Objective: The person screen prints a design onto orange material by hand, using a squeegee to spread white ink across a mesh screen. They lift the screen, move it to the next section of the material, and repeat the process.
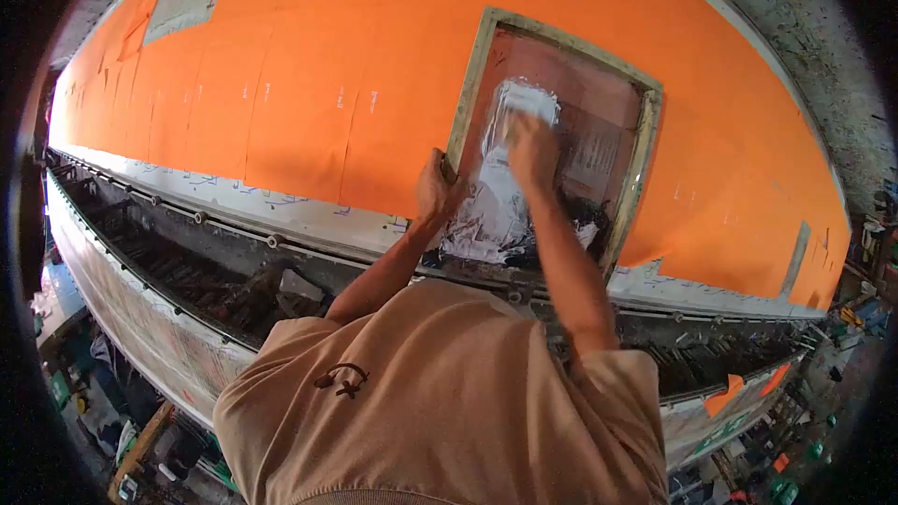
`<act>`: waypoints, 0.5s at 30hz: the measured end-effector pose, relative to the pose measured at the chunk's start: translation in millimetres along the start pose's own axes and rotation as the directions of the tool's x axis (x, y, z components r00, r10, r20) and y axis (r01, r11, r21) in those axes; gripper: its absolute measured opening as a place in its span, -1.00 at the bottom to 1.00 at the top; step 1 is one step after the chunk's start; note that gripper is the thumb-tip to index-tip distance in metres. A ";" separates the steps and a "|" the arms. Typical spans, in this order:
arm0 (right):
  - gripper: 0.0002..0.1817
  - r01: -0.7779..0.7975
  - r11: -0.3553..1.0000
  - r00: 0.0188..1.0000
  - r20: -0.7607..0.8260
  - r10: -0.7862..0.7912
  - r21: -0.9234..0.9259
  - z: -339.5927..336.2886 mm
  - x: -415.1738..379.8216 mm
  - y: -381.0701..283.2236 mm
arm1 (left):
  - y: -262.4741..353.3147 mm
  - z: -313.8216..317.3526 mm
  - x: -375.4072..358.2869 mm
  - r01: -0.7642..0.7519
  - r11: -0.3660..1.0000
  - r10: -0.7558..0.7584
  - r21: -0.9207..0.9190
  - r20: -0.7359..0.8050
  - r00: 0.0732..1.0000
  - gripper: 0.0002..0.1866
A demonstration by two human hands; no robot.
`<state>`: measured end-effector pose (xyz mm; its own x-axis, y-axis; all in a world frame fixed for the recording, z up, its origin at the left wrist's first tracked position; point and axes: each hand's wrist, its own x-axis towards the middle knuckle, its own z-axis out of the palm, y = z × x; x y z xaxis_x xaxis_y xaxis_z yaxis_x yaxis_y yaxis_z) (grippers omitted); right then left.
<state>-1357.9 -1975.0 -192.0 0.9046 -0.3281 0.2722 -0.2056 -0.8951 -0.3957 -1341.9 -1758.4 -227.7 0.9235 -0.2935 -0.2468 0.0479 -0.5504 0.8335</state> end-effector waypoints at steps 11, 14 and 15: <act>-0.74 -0.624 0.080 0.327 0.167 0.930 0.777 -110.2 -225.9 173.7 | 22.5 39.3 0.1 -0.007 0.880 0.003 -0.475 -0.009 1.000 -0.66; -0.63 -0.705 0.273 0.418 0.072 0.906 0.655 -119.5 -244.8 243.8 | -15.0 111.9 7.9 -0.202 0.976 0.212 0.081 -0.143 0.967 -0.60; -0.57 -0.768 0.278 0.412 0.112 0.904 0.577 -111.5 -248.2 293.7 | -10.5 143.9 11.9 -0.208 0.975 0.217 0.074 -0.143 0.966 -0.58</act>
<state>-1684.4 -2190.1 -277.9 0.2290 -0.9105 -0.3442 -0.5359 0.1772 -0.8254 -1386.2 -1868.6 -310.5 0.9567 -0.2909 0.0130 -0.1736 -0.5336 0.8277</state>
